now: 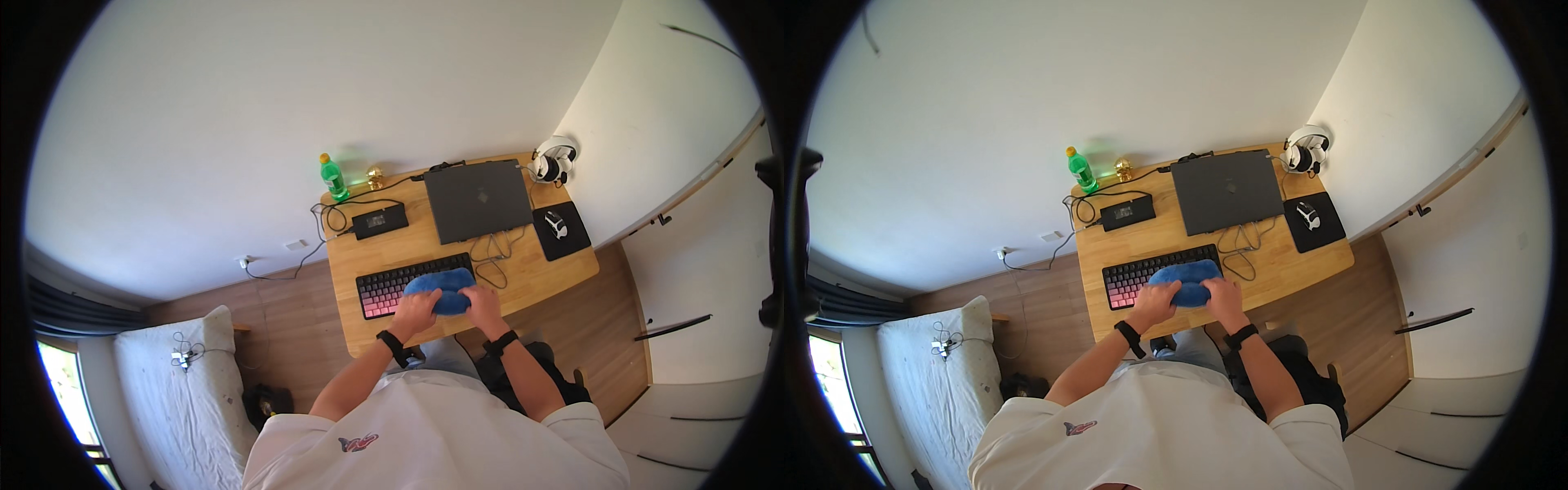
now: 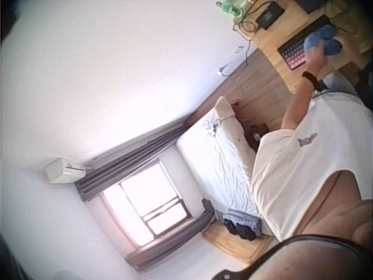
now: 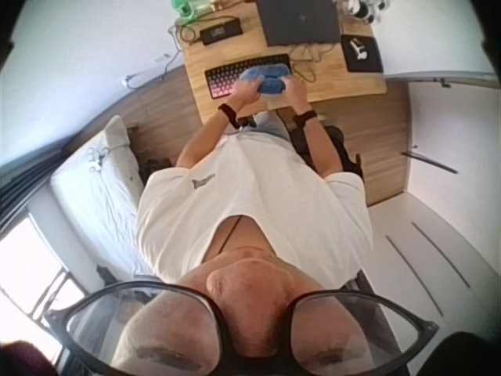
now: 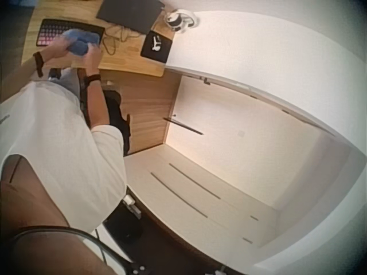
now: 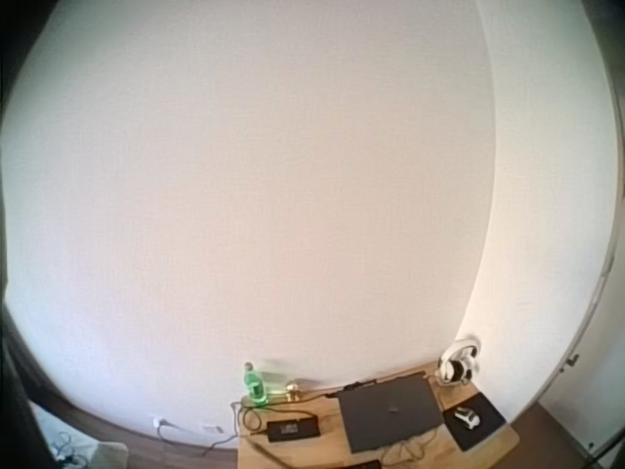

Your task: The person wipes a keyboard with a blue cloth, then places the keyboard into a wooden cabinet. The person also handles a small black device and a white cup before returning to the desk to wipe the keyboard again.

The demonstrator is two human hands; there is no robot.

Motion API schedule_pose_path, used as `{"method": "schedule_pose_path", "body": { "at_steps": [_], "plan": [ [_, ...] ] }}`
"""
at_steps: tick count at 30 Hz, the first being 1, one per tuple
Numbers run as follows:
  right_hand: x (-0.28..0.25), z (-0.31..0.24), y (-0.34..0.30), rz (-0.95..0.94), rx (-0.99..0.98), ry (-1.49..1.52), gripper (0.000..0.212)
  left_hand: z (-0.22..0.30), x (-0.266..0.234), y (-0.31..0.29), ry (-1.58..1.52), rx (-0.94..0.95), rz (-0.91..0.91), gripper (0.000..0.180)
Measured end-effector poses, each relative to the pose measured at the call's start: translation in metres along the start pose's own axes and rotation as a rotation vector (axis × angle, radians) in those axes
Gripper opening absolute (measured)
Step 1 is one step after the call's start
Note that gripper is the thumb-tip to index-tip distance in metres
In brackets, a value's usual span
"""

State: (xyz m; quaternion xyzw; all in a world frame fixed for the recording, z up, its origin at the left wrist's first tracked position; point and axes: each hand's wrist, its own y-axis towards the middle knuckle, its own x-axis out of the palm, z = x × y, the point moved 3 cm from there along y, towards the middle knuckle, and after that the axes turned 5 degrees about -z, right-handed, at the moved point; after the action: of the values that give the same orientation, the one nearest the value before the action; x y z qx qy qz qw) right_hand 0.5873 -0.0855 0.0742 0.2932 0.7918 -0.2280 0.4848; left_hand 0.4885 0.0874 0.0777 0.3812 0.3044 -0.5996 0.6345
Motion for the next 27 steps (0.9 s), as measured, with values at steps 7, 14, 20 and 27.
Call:
{"method": "schedule_pose_path", "body": {
  "at_steps": [7,14,20,27],
  "plan": [
    [-0.059,-0.025,0.049,0.284,-0.101,0.035,0.046,0.004,-0.057,0.048,0.134,0.049,0.227,0.033],
    [-0.040,-0.020,0.078,0.309,-0.121,-0.051,0.052,-0.021,-0.032,0.056,0.208,-0.025,0.177,0.039],
    [0.061,0.034,0.057,0.014,-0.011,-0.106,0.054,-0.046,0.051,0.026,0.143,-0.126,-0.113,0.039],
    [0.070,0.039,0.049,-0.006,0.007,-0.061,0.058,-0.046,0.067,0.020,0.142,-0.176,-0.120,0.032]
  ]
}}
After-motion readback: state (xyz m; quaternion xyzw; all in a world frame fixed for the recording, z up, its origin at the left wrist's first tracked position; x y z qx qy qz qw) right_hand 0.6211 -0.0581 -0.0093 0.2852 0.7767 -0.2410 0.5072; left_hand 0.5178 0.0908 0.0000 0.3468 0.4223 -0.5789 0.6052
